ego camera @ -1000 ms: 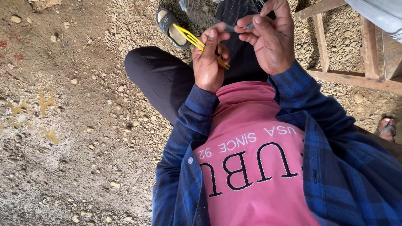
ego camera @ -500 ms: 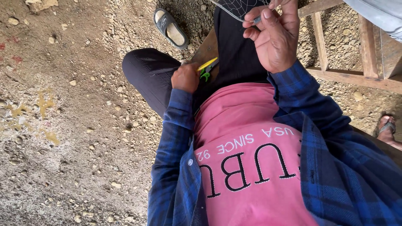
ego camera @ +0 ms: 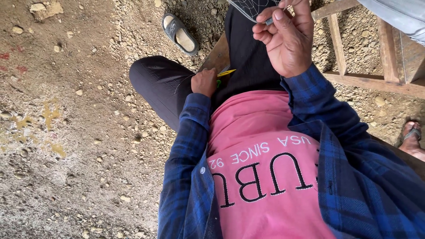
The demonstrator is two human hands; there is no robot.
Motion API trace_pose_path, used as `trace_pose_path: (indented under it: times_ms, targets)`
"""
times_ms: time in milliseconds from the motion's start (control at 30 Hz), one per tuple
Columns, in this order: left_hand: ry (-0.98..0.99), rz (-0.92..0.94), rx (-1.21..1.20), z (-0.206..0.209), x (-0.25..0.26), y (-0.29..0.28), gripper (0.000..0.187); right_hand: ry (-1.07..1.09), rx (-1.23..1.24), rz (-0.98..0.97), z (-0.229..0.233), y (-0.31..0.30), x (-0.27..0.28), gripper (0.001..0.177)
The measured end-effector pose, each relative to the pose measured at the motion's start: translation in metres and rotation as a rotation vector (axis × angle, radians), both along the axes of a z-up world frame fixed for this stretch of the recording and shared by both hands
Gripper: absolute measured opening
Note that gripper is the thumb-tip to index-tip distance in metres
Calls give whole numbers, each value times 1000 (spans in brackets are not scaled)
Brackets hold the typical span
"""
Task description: Repairing a fishing net by threading line through meshes and tying knots using a yellow net needle.
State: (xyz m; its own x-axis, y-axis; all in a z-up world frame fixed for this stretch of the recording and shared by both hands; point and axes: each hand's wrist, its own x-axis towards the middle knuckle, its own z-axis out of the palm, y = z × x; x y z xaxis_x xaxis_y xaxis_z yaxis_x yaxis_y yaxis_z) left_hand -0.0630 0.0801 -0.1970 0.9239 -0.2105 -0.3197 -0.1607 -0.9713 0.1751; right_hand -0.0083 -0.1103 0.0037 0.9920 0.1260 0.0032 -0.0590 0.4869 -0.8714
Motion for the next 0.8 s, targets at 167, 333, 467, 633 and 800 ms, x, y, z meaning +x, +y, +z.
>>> trace_pose_path:
  times_ms: [167, 333, 467, 633, 800]
  targets:
    - [66, -36, -21, 3, 7, 2, 8, 109, 39, -9, -3, -1, 4, 10]
    - [216, -90, -62, 7, 19, 12, 14, 221, 107, -12, -2, -2, 9, 9]
    - [225, -131, -12, 1, 16, 13, 22, 310, 121, -65, 1, -5, 10, 5]
    - [187, -70, -78, 5, 13, 17, 14, 414, 102, -148, -1, -6, 14, 6]
    - [226, -114, 36, 13, 8, 9, 40, 386, 76, -103, 1, -4, 14, 5]
